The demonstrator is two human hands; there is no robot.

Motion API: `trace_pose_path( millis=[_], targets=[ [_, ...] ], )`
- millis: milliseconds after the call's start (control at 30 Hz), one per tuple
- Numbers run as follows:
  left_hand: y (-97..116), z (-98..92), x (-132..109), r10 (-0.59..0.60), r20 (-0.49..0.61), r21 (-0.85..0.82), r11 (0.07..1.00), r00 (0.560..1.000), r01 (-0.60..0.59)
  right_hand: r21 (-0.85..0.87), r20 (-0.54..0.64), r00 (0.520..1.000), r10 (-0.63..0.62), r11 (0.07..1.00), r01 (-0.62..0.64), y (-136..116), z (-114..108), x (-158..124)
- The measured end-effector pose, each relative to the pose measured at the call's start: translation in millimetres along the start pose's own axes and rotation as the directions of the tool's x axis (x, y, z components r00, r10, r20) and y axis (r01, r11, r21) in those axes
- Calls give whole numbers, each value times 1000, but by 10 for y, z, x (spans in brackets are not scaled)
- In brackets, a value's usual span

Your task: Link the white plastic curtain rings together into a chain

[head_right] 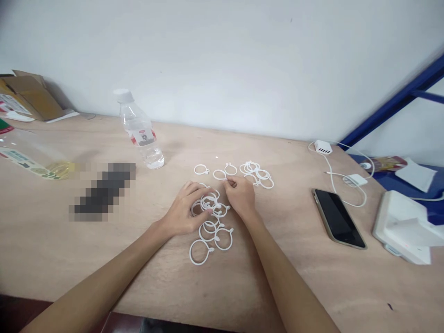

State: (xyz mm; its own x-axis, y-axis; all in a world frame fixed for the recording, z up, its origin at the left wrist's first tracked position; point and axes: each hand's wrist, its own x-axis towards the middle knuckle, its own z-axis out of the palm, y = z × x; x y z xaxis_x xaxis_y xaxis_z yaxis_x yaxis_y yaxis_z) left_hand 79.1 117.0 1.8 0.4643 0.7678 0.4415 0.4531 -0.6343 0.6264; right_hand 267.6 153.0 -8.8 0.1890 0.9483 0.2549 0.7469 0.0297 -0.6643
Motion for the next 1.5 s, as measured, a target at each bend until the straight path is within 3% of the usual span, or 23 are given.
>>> trace_pose_path(
  millis=[167,367,633,833,1033,1233,1300,1400,1500],
  targets=[
    [25,-13,3,-34,-8,-19,999,999,34,305,30,998,53,950,-60,-23,-158,-159],
    [2,14,28,-199,-184,-160,972,963,170,474,131,991,-8,879,-56,-80,-248,-395],
    [20,-7,38,-258,-92,-298,929,962,220,588,325,943,-64,795,-149,-212,-261,-489],
    [29,-24,30,-371,16,-460,822,929,336,661,297,953,-56,732,-163,-226,-230,-500],
    [7,-5,28,-395,30,-504,787,918,356,626,287,955,-70,769,-132,-194,-196,-500],
    [-7,15,25,-380,0,-443,829,925,341,570,244,963,-112,820,-49,-192,-252,-480],
    [-1,15,31,-371,-19,-391,857,928,335,560,180,979,-91,828,-26,-186,-257,-419],
    [8,10,41,-310,-65,-289,916,949,279,450,52,998,-27,893,1,-157,-162,-246],
    [7,9,49,-207,-110,-174,967,972,186,318,108,994,-30,948,-6,-122,36,-14]
  ],
)
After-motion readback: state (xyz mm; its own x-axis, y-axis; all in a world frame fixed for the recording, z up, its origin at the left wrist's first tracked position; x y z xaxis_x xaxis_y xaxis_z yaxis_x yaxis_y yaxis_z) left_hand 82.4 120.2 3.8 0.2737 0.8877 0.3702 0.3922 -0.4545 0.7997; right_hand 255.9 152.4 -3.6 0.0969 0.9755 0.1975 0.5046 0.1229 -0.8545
